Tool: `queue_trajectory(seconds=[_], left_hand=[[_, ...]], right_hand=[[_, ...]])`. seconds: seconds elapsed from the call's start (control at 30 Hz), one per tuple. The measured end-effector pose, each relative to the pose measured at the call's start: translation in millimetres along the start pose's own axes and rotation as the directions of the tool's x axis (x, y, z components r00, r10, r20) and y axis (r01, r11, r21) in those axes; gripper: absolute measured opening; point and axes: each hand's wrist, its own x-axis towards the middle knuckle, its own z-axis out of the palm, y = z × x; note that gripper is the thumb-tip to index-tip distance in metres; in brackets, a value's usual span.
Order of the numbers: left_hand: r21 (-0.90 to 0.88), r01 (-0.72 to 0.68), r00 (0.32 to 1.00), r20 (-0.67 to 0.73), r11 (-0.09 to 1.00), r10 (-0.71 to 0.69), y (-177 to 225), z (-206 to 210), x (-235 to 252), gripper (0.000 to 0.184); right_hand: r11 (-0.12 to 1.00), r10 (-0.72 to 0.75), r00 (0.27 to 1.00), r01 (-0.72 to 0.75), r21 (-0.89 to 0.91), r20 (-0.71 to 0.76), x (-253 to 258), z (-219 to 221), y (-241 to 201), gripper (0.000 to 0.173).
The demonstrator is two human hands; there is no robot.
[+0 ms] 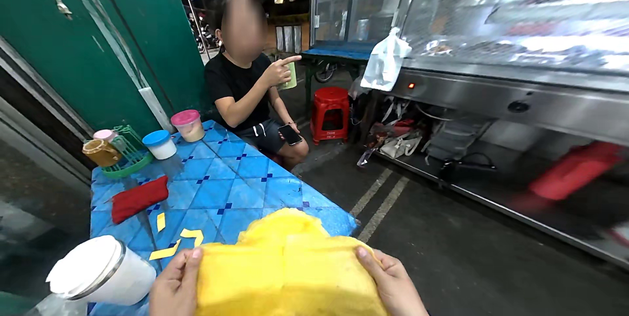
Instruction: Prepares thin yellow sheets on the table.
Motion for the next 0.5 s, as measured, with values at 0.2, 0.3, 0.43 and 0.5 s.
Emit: queue_trajectory(seconds=[0.2,0.3,0.43,0.5], left_hand=[[0.047,-0.059,0.997,-0.055,0.997,0.061,13,-32,10,0.025],[0.158,-0.065,0.998,0.015,0.985,0.063,24,-37,15,0.028],[0.166,-0.141,0.985,0.120,0.976,0.122,49,-13,22,0.030],[0.031,-0.197,0.968,0.167,0.980,0.189,65,6,30,0.030]], right_hand=[[0.996,-0.048,0.977,0.031,-0.081,-0.208,2,-38,-17,0.027],[0.988,-0.092,0.952,0.050,-0.145,-0.293,-1,-52,-25,0.027],[0.986,-0.090,0.943,0.039,-0.164,-0.319,-2,-60,-26,0.026],[0.986,-0.083,0.942,0.032,-0.161,-0.324,-4,-62,-26,0.026]])
